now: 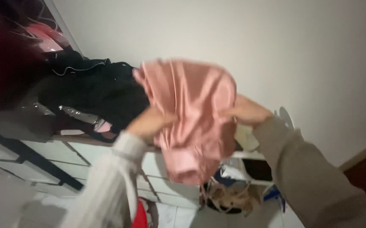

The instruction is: Folding garments and hanging a shirt in a bedroom.

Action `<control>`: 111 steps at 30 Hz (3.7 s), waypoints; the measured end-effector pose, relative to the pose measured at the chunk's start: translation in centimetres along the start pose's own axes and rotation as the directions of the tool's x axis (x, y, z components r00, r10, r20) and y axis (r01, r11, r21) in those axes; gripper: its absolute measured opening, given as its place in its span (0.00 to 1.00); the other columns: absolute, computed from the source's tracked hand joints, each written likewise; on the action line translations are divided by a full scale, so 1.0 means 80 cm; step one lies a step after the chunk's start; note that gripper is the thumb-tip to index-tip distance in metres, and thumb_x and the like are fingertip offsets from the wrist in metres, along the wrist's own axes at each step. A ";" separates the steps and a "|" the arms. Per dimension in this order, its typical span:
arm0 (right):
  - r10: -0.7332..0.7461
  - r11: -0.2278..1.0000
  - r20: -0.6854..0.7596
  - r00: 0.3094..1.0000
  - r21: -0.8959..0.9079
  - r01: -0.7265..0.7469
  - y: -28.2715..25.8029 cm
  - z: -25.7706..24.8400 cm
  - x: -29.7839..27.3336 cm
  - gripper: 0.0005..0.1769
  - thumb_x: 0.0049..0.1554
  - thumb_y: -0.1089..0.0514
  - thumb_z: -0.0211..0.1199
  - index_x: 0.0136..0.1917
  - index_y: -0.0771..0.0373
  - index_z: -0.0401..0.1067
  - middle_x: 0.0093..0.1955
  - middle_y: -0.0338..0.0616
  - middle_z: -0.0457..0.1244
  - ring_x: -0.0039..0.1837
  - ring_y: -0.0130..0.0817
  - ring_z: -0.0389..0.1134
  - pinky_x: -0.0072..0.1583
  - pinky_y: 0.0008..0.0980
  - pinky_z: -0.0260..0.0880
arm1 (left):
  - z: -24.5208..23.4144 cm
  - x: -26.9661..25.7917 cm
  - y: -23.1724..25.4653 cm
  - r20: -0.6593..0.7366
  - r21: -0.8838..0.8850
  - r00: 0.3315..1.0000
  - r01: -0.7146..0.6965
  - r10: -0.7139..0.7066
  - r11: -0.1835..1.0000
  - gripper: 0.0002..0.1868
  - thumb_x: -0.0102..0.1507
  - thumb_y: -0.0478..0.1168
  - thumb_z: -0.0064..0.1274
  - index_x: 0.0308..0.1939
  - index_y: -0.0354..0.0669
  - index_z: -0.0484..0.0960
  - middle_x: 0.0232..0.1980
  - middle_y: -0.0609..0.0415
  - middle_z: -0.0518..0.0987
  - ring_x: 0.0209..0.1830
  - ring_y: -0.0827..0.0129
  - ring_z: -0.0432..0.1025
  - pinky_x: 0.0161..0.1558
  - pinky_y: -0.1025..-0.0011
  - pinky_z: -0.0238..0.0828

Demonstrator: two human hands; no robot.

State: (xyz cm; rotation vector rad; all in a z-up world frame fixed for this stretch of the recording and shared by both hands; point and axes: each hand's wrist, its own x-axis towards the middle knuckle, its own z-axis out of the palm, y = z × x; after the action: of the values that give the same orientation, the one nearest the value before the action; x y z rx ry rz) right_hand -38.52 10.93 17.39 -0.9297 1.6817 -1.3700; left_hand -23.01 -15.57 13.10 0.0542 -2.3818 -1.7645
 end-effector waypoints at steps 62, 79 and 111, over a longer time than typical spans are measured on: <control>0.316 0.870 -0.443 0.839 0.488 -0.070 0.258 -0.058 0.227 0.30 0.65 0.49 0.44 0.76 0.61 0.61 0.73 0.47 0.61 0.72 0.39 0.61 0.71 0.37 0.61 | -0.076 0.269 -0.184 -0.254 0.509 0.965 0.072 0.069 0.857 0.18 0.61 0.44 0.54 0.53 0.41 0.78 0.52 0.38 0.80 0.55 0.44 0.75 0.55 0.56 0.73; -0.455 0.860 -0.447 0.770 -0.446 0.249 0.239 -0.020 0.230 0.57 0.56 0.41 0.71 0.79 0.78 0.45 0.72 0.71 0.54 0.70 0.61 0.57 0.66 0.52 0.62 | -0.067 0.323 -0.174 -0.547 0.457 0.818 0.471 -0.179 0.754 0.16 0.69 0.48 0.47 0.49 0.40 0.82 0.46 0.35 0.82 0.46 0.38 0.75 0.48 0.48 0.73; -0.723 0.077 0.110 0.682 -0.968 0.238 0.131 -0.075 0.422 0.22 0.56 0.69 0.59 0.61 0.53 0.77 0.56 0.41 0.67 0.60 0.40 0.68 0.65 0.41 0.69 | 0.048 0.084 -0.348 -0.779 0.217 0.607 0.027 0.156 0.976 0.12 0.73 0.41 0.47 0.39 0.39 0.78 0.46 0.38 0.80 0.50 0.55 0.77 0.55 0.64 0.69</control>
State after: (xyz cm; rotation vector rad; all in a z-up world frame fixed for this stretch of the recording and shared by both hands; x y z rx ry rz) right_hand -59.59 -14.85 4.13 -2.2668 2.7981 -0.7471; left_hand -32.37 -21.06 -13.67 0.6384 -1.8176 -1.0715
